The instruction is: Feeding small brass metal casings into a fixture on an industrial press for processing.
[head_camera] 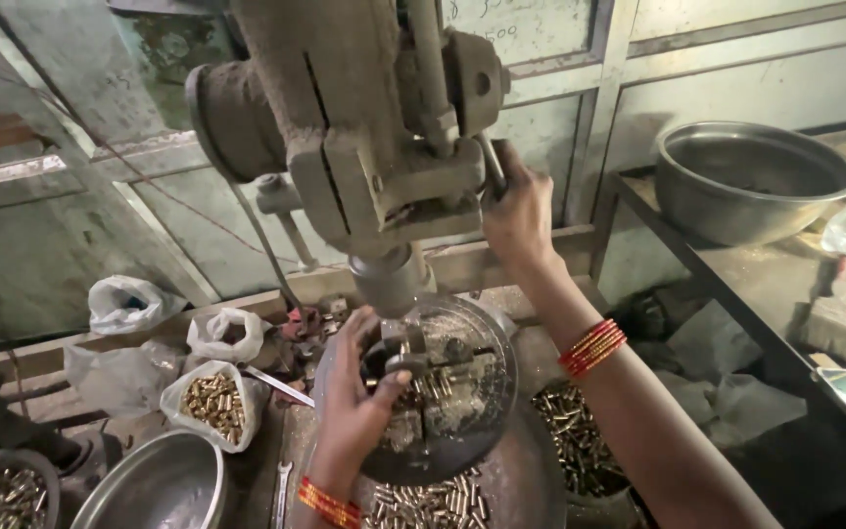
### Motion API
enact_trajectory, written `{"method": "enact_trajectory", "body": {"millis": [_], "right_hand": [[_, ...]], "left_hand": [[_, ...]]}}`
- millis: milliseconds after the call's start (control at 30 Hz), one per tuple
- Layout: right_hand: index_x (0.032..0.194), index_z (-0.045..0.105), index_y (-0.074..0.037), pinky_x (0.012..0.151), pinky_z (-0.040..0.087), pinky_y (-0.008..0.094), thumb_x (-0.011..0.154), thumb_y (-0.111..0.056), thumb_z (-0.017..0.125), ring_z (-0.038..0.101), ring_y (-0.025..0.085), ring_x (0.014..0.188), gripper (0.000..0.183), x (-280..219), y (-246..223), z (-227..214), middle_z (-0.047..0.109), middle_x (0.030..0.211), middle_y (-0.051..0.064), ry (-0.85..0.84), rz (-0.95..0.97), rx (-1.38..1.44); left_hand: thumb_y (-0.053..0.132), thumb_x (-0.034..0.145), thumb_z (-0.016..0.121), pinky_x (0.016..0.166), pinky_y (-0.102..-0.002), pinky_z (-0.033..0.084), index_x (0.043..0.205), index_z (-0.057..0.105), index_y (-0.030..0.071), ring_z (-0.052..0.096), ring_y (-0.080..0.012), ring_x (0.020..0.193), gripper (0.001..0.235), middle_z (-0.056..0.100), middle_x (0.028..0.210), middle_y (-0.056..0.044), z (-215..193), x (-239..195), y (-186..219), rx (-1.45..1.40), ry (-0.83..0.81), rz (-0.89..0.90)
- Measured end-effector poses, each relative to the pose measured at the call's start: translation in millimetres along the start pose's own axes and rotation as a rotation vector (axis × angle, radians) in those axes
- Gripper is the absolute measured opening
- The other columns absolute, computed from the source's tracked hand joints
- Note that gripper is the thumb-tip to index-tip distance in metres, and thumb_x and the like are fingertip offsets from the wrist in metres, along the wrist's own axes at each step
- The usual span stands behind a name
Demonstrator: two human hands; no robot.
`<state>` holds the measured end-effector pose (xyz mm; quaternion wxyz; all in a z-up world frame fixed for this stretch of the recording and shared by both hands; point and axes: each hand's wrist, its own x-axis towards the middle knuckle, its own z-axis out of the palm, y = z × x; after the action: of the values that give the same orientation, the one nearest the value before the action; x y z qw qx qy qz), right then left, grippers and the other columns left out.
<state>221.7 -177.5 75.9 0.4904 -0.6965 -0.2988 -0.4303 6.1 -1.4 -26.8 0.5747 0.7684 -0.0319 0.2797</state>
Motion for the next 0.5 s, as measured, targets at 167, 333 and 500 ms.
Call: {"method": "enact_trajectory", "body": {"millis": [167, 333, 500], "right_hand": [[0.117, 0.066, -0.002, 0.071, 0.053, 0.043, 0.094, -0.007, 0.067, 0.068, 0.045, 0.085, 0.023, 17.8, 20.7, 17.7, 0.072, 0.092, 0.024, 0.018, -0.098, 0.043], [0.12, 0.061, 0.002, 0.078, 0.056, 0.044, 0.091, -0.003, 0.066, 0.068, 0.039, 0.093, 0.03, 19.6, 56.0, 39.4, 0.069, 0.106, 0.025, 0.02, -0.252, 0.134], [0.121, 0.066, -0.006, 0.061, 0.053, 0.035, 0.095, -0.004, 0.061, 0.067, 0.018, 0.065, 0.026, -37.3, -34.3, -55.8, 0.072, 0.077, 0.011, -0.278, 0.228, 0.273]], "left_hand": [[0.009, 0.076, 0.079, 0.116, -0.039, 0.04, 0.15, 0.039, 0.003, 0.052, -0.0273, 0.139, 0.084, 0.053, 0.146, -0.016, -1.3, -1.3, 9.7, 0.079, 0.023, -0.027], [0.009, 0.077, 0.081, 0.114, -0.04, 0.039, 0.149, 0.042, 0.0, 0.052, -0.0287, 0.136, 0.082, 0.052, 0.147, -0.016, -5.8, -6.4, 17.9, 0.193, 0.008, 0.059], [0.01, 0.082, 0.079, 0.112, -0.039, 0.044, 0.144, 0.048, 0.001, 0.056, -0.0269, 0.131, 0.069, 0.053, 0.143, -0.015, 17.6, -26.9, 47.0, 0.1, 0.155, 0.099]]}}
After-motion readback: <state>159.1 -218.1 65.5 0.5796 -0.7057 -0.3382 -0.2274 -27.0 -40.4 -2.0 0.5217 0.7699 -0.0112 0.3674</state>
